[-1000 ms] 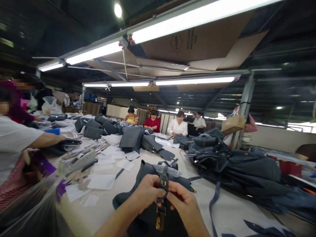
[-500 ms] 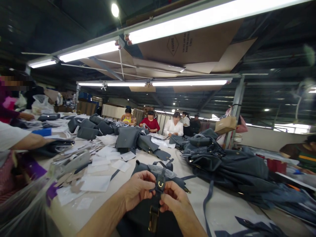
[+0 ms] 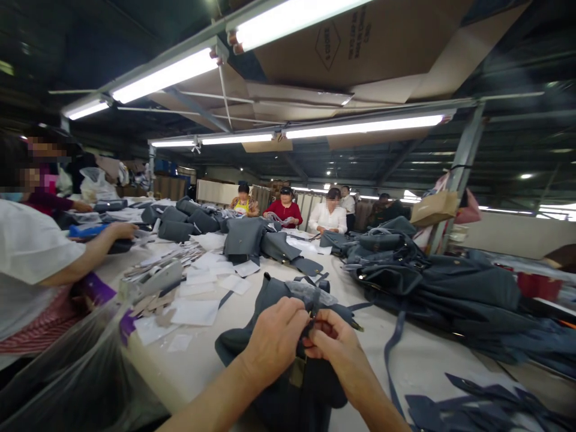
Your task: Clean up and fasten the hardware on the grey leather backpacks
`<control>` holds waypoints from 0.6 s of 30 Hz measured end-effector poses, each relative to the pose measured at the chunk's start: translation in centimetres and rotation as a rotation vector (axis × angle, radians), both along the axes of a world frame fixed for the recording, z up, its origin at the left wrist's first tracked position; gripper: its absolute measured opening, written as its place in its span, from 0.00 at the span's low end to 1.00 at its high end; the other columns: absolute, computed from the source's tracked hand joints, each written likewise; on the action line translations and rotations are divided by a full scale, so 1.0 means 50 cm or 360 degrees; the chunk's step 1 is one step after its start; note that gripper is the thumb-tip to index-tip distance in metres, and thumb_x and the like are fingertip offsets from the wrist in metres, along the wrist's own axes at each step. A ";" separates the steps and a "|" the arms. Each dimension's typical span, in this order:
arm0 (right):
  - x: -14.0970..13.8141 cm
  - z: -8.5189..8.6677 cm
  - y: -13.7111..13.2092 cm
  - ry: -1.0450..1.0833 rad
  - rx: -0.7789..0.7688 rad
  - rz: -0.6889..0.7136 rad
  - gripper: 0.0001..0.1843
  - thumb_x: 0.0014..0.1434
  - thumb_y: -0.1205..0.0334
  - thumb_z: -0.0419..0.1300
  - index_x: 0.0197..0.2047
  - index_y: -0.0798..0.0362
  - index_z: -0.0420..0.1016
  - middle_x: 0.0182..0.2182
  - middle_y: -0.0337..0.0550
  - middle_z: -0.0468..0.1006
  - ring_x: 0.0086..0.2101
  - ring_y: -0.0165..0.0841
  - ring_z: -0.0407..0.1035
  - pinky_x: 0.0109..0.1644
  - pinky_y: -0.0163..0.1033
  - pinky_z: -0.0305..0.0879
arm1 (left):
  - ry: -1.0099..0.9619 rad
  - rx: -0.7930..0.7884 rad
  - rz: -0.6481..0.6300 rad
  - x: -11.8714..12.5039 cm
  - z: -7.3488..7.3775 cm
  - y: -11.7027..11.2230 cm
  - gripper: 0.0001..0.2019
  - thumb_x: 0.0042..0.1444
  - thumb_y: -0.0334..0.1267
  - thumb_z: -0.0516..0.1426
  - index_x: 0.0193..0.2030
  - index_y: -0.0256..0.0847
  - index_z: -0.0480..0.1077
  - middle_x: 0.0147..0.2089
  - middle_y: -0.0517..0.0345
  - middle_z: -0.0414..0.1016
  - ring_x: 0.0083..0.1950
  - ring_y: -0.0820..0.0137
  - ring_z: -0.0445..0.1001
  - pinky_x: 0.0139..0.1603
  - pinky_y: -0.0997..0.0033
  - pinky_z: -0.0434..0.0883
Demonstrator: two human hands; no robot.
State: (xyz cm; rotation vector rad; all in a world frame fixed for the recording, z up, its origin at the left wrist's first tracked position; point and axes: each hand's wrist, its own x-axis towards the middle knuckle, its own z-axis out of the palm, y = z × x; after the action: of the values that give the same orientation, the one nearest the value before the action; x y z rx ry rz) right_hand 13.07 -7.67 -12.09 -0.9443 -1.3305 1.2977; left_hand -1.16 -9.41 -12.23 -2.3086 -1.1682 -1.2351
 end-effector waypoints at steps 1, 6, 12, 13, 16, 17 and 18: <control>-0.004 -0.002 -0.001 0.0000 0.0008 0.0001 0.13 0.38 0.65 0.66 0.31 0.53 0.72 0.21 0.34 0.75 0.23 0.31 0.73 0.26 0.34 0.71 | 0.0052 0.0015 0.0100 0.003 0.002 0.003 0.10 0.62 0.29 0.48 0.34 0.39 0.69 0.38 0.52 0.70 0.39 0.65 0.69 0.40 0.68 0.68; -0.007 -0.021 -0.005 0.0256 -0.0088 -0.0131 0.21 0.37 0.62 0.69 0.35 0.51 0.68 0.22 0.33 0.76 0.26 0.33 0.74 0.31 0.39 0.74 | 0.0291 -0.0217 0.0228 0.000 0.020 0.006 0.09 0.63 0.29 0.49 0.41 0.40 0.69 0.37 0.56 0.69 0.36 0.67 0.70 0.33 0.73 0.67; -0.016 -0.031 -0.006 0.0622 -0.0031 -0.0155 0.22 0.41 0.60 0.71 0.39 0.51 0.69 0.29 0.36 0.77 0.32 0.32 0.73 0.39 0.38 0.73 | 0.0554 -0.0190 0.0193 0.003 0.034 0.003 0.12 0.65 0.30 0.48 0.52 0.36 0.67 0.39 0.52 0.70 0.40 0.63 0.70 0.37 0.70 0.70; -0.019 -0.031 -0.005 0.0674 -0.0043 -0.0146 0.25 0.40 0.59 0.72 0.41 0.51 0.68 0.30 0.36 0.77 0.33 0.33 0.74 0.39 0.38 0.73 | 0.0554 -0.0199 0.0213 0.006 0.035 0.004 0.11 0.65 0.31 0.48 0.49 0.35 0.68 0.39 0.52 0.70 0.40 0.64 0.70 0.37 0.70 0.70; -0.025 -0.038 -0.002 0.0642 -0.0030 -0.0165 0.34 0.38 0.59 0.73 0.49 0.51 0.66 0.30 0.37 0.78 0.31 0.34 0.73 0.35 0.38 0.71 | 0.0719 -0.0158 0.0274 0.017 0.036 0.010 0.08 0.64 0.31 0.50 0.42 0.35 0.69 0.37 0.52 0.70 0.38 0.63 0.70 0.32 0.71 0.69; -0.025 -0.042 -0.001 0.0566 0.0011 -0.0200 0.36 0.38 0.59 0.73 0.51 0.52 0.66 0.29 0.36 0.78 0.30 0.34 0.73 0.34 0.38 0.70 | 0.0810 -0.0126 0.0278 0.019 0.037 0.012 0.07 0.64 0.32 0.50 0.40 0.36 0.69 0.37 0.52 0.70 0.37 0.63 0.70 0.30 0.71 0.68; -0.026 -0.048 -0.001 0.0472 0.0077 -0.0246 0.37 0.39 0.58 0.72 0.52 0.52 0.65 0.28 0.36 0.77 0.30 0.35 0.73 0.33 0.38 0.70 | 0.0889 -0.0094 0.0274 0.021 0.037 0.016 0.07 0.64 0.32 0.50 0.39 0.36 0.69 0.36 0.52 0.70 0.37 0.63 0.70 0.29 0.70 0.68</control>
State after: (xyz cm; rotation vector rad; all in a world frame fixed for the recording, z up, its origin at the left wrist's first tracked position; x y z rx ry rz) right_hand 11.77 -7.71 -14.48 -0.7711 -1.0349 1.2267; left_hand -0.12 -8.62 -10.35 -2.3100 -1.1644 -0.4493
